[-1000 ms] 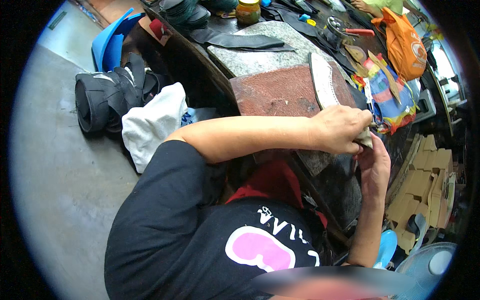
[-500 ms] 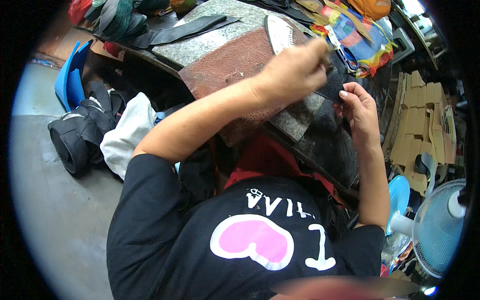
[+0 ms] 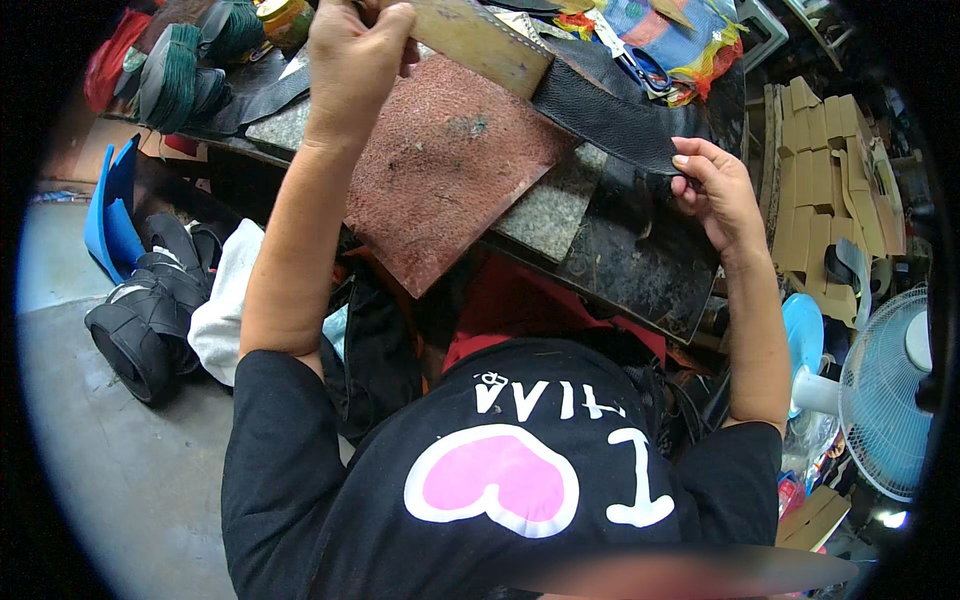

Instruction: The person repeatedly hammers a small metal tool into a black strap laid on a reddish work surface, then lifts and repositions the strap to continue hammering along its length. The person handles the strap and tool throughout, occasionally adjusting the strap's position on the work surface.

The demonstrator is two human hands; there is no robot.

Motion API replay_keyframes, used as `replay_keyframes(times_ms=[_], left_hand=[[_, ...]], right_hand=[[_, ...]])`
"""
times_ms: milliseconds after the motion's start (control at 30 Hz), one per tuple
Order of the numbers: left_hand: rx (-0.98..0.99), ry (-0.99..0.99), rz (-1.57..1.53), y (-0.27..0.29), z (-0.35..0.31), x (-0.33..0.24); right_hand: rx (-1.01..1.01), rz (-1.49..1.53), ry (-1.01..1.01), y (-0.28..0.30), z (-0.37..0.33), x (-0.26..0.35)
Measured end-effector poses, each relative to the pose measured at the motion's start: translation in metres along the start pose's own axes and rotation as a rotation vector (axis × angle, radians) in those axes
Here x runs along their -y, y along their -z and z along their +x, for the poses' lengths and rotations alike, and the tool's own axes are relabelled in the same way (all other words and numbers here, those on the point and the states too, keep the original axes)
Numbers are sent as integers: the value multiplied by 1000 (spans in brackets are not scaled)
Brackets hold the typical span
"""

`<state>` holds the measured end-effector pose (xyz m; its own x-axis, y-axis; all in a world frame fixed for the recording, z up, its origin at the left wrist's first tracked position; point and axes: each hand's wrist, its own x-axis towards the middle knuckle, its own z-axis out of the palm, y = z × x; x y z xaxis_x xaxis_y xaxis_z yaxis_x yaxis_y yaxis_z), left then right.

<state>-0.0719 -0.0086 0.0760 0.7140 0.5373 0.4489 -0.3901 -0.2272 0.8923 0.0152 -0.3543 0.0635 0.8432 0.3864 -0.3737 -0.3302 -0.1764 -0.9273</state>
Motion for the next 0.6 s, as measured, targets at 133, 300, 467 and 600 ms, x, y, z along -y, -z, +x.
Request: replay_keyframes(times_ms=[133, 300, 467, 600], left_hand=[[-80, -45, 13, 26, 10, 18], [-156, -212, 87, 79, 38, 23], [-175, -430, 299, 92, 47, -6], [-47, -774, 761, 67, 21, -30]], right_hand=[[-20, -28, -4, 18, -4, -1], [-96, -32, -25, 54, -11, -12], [-147, -12, -70, 84, -20, -23], [-120, -23, -54, 93, -27, -26]])
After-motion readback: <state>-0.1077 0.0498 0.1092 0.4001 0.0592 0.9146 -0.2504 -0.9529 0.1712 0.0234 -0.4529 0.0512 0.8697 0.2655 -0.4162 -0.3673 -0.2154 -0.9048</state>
